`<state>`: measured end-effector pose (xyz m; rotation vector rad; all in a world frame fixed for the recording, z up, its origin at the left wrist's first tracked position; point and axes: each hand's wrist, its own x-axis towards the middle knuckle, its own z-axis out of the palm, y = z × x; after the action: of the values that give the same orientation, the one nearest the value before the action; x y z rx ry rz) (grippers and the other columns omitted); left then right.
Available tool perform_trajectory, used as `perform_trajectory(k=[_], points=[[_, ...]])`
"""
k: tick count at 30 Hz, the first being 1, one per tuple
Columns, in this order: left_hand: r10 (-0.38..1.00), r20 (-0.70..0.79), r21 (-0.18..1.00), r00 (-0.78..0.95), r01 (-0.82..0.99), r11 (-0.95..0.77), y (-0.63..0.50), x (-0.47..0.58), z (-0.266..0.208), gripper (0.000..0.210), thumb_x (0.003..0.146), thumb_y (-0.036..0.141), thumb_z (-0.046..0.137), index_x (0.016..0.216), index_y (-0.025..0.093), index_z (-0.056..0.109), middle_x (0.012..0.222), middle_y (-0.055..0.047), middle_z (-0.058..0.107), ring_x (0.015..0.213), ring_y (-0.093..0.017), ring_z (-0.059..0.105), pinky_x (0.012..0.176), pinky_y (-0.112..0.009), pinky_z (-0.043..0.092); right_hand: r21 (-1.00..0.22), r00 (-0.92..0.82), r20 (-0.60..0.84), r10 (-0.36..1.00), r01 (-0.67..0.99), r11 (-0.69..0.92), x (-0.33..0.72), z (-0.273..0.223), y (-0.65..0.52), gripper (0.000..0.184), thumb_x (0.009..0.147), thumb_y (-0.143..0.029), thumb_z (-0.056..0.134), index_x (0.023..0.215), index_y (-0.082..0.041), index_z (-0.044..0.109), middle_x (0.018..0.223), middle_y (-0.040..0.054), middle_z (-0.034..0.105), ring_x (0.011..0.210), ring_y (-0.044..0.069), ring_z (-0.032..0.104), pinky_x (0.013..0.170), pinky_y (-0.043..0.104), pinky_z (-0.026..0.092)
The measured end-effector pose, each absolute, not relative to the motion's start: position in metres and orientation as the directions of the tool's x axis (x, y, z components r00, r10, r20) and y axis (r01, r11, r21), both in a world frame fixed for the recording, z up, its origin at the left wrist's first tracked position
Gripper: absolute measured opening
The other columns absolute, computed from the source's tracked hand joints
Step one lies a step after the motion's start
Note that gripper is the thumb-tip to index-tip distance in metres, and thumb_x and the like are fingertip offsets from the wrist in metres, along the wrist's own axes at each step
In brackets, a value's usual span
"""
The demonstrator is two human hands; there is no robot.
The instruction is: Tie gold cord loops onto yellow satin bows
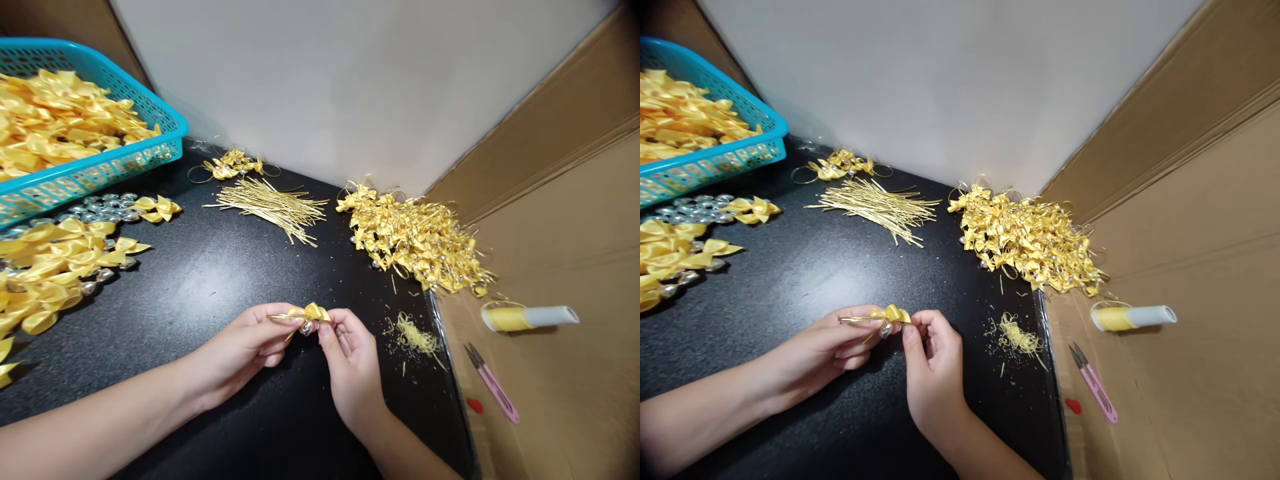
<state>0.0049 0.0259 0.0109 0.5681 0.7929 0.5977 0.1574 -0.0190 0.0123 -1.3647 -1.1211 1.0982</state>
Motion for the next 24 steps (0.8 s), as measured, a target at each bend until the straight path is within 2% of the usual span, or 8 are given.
perform_trajectory(k=[3, 5, 11, 16, 24], points=[[0.676, -0.476, 0.664, 0.562, -0.274, 0.695, 0.026, 0.005, 0.012, 0.023, 0.072, 0.035, 0.081, 0.071, 0.014, 0.073, 0.046, 0.010, 0.027, 0.047, -0.006, 0.011, 0.041, -0.017, 0.015, -0.989, 0.149, -0.056, 0.987, 0.127, -0.076, 0.159, 0.013, -0.020, 0.016, 0.089, -0.030, 0.054, 0.081, -0.017, 0.059, 0.072, 0.0017, 0.059, 0.067, 0.013, 0.058, 0.063, 0.024, 0.051], [0.682, -0.474, 0.668, 0.558, -0.277, 0.691, 0.026, 0.005, 0.013, 0.022, 0.072, 0.034, 0.081, 0.072, 0.014, 0.074, 0.046, 0.010, 0.028, 0.047, -0.005, 0.012, 0.041, -0.017, 0.015, -0.979, 0.160, -0.012, 0.987, 0.200, -0.045, 0.162, 0.013, -0.020, 0.013, 0.089, -0.027, 0.054, 0.081, -0.017, 0.058, 0.071, 0.0013, 0.058, 0.066, 0.013, 0.056, 0.063, 0.025, 0.050], [0.693, -0.470, 0.667, 0.547, -0.294, 0.685, 0.027, 0.006, 0.017, 0.019, 0.069, 0.032, 0.083, 0.070, 0.014, 0.076, 0.045, 0.010, 0.031, 0.045, -0.004, 0.013, 0.040, -0.016, 0.016, -0.850, 0.097, 0.293, 0.951, 0.483, 0.212, 0.170, 0.016, -0.018, 0.012, 0.088, -0.012, 0.051, 0.079, -0.019, 0.056, 0.068, -0.0019, 0.053, 0.061, 0.011, 0.051, 0.059, 0.021, 0.044], [0.695, -0.466, 0.665, 0.548, -0.301, 0.684, 0.026, 0.007, 0.018, 0.020, 0.067, 0.033, 0.084, 0.067, 0.015, 0.076, 0.044, 0.010, 0.032, 0.045, -0.004, 0.013, 0.039, -0.017, 0.014, -0.705, 0.014, 0.488, 0.873, 0.597, 0.384, 0.171, 0.024, -0.014, 0.016, 0.085, -0.004, 0.051, 0.078, -0.017, 0.055, 0.066, -0.0018, 0.053, 0.060, 0.009, 0.050, 0.058, 0.019, 0.042], [0.694, -0.480, 0.686, 0.536, -0.263, 0.678, 0.026, 0.007, 0.017, 0.023, 0.070, 0.036, 0.082, 0.067, 0.015, 0.074, 0.047, 0.009, 0.030, 0.047, -0.005, 0.013, 0.041, -0.018, 0.014, -0.657, -0.013, 0.528, 0.849, 0.628, 0.417, 0.171, 0.025, -0.014, 0.018, 0.086, -0.002, 0.050, 0.078, -0.017, 0.055, 0.066, -0.0015, 0.052, 0.060, 0.010, 0.049, 0.057, 0.020, 0.043]])
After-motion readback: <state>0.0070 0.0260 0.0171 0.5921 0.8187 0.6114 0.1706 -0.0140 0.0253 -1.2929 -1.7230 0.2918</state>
